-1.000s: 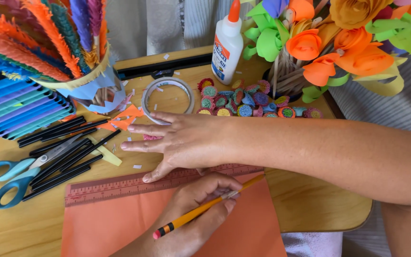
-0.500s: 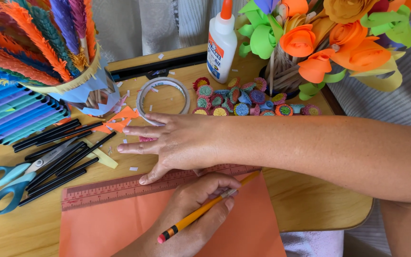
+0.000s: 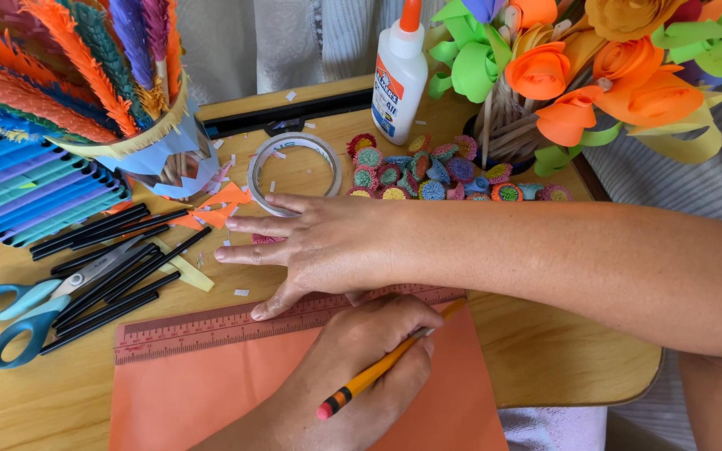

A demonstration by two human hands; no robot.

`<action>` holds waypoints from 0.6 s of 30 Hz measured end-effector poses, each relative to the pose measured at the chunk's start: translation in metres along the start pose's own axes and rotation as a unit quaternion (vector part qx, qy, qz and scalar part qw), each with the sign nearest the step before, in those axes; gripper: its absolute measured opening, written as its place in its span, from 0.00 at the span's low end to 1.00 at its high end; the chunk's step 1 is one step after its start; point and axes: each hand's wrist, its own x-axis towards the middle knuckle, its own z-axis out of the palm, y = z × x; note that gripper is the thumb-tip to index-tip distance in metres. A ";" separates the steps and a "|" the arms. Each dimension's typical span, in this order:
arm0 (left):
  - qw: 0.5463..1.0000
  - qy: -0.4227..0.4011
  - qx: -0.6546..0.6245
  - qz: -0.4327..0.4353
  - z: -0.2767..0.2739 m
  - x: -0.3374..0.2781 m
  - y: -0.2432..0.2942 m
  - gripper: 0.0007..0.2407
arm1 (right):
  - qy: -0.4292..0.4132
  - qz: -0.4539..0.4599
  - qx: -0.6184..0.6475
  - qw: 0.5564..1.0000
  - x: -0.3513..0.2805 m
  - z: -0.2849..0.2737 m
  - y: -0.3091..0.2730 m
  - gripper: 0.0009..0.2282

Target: Measuring and cutting a strip of paper for a craft project using a ruler, pencil, and scissors.

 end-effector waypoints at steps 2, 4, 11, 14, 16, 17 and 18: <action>1.000 0.002 -0.001 0.005 0.000 0.002 0.002 0.07 | -0.010 -0.008 0.013 1.000 -0.002 -0.005 0.000 0.30; 0.999 -0.007 0.014 -0.042 -0.001 0.003 0.004 0.08 | -0.013 -0.005 0.045 0.999 -0.003 -0.010 -0.001 0.25; 0.999 0.012 0.005 0.040 -0.003 0.003 0.006 0.06 | -0.018 -0.001 0.064 0.998 -0.001 -0.013 -0.001 0.27; 0.999 -0.001 0.009 0.031 -0.009 0.000 0.004 0.06 | -0.043 0.001 0.052 0.998 0.001 -0.013 0.000 0.25; 0.998 0.011 0.019 0.054 -0.012 -0.003 0.002 0.06 | -0.052 -0.003 0.058 0.997 0.001 -0.016 0.000 0.26; 0.998 0.013 0.019 0.053 -0.015 -0.005 0.003 0.06 | -0.052 -0.005 0.058 0.997 0.002 -0.015 0.000 0.26; 0.998 0.011 0.024 0.049 -0.018 -0.007 0.004 0.06 | -0.064 -0.004 0.042 0.997 0.002 -0.014 0.000 0.28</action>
